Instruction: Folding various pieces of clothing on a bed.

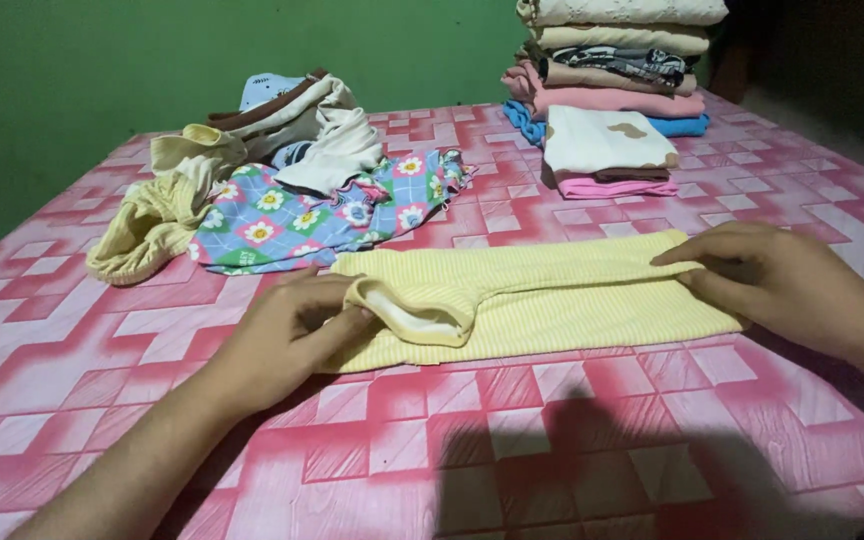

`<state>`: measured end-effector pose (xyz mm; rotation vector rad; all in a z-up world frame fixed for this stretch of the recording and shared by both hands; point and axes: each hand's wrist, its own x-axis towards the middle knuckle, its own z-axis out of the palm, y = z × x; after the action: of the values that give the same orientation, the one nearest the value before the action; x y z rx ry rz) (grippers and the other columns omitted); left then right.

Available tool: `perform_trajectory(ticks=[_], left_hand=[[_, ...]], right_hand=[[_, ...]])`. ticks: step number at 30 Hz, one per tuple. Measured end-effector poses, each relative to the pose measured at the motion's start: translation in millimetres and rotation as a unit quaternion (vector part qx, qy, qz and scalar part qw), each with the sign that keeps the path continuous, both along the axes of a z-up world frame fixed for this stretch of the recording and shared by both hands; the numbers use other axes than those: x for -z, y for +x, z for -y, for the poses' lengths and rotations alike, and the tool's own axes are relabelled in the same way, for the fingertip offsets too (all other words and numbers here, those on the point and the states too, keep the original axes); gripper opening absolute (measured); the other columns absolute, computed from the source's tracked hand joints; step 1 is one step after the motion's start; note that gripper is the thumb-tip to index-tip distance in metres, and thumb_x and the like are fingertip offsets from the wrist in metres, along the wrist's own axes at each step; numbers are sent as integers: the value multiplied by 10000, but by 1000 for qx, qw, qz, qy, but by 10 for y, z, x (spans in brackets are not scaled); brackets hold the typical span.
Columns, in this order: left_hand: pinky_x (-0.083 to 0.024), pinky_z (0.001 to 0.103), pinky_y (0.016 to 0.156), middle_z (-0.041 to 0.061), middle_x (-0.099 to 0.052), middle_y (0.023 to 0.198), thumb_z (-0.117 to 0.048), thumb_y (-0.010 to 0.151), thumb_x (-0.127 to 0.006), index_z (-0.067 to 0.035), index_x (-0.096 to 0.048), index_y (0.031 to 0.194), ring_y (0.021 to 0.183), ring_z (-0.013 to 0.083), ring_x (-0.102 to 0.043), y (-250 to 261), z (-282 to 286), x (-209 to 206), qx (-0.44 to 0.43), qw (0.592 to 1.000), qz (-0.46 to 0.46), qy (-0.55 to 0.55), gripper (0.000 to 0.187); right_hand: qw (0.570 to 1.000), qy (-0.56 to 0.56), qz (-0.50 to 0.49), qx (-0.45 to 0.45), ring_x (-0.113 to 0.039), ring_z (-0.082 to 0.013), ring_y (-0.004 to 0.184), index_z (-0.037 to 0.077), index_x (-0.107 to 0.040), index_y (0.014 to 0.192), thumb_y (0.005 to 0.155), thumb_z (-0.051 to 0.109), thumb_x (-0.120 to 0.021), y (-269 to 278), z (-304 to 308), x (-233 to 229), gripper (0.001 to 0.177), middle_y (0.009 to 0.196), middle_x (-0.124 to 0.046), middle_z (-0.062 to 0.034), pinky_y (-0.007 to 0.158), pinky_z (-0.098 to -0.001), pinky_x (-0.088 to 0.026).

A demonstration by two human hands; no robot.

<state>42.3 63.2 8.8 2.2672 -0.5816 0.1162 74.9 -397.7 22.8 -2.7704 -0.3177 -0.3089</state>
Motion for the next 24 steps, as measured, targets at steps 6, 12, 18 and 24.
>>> perform_trajectory(ticks=[6, 12, 18, 24], left_hand=[[-364, 469, 1117, 111, -771, 1151, -280, 927, -598, -80, -762, 1093, 1092, 263, -705, -6, -12, -29, 110, 963, 246, 31, 308], [-516, 365, 1027, 113, -786, 1154, -243, 936, -421, -85, -763, 1129, 1103, 249, -725, 152, 238, -392, 31, 981, 149, -119, 424], [-457, 442, 1046, 178, -659, 1332, -344, 912, -510, -95, -640, 1327, 1221, 316, -639, 231, 686, -162, -2, 991, 134, 24, 502], [-269, 575, 1141, 218, -431, 1558, -492, 984, -497, -139, -470, 1507, 1423, 382, -413, 83, 720, 80, -13, 969, 167, 180, 632]], right_hand=[[996, 67, -52, 11, -728, -185, 912, 242, -781, 1189, 884, 310, -749, -74, -129, -109, 314, 1041, -737, -31, 834, -355, -604], [997, 57, 54, 2, -720, -205, 1056, 244, -747, 1237, 978, 388, -612, -33, -383, -328, 326, 1163, -772, -50, 913, -389, -549], [996, 22, 37, -84, -673, -262, 1162, 246, -621, 1381, 971, 388, -463, 161, -736, -112, 462, 1289, -702, -107, 1018, -430, -511], [973, -98, 33, -207, -284, -423, 1504, 166, -508, 1573, 1041, 429, -449, 349, -643, 134, 597, 1630, -354, -247, 1133, -559, -273]])
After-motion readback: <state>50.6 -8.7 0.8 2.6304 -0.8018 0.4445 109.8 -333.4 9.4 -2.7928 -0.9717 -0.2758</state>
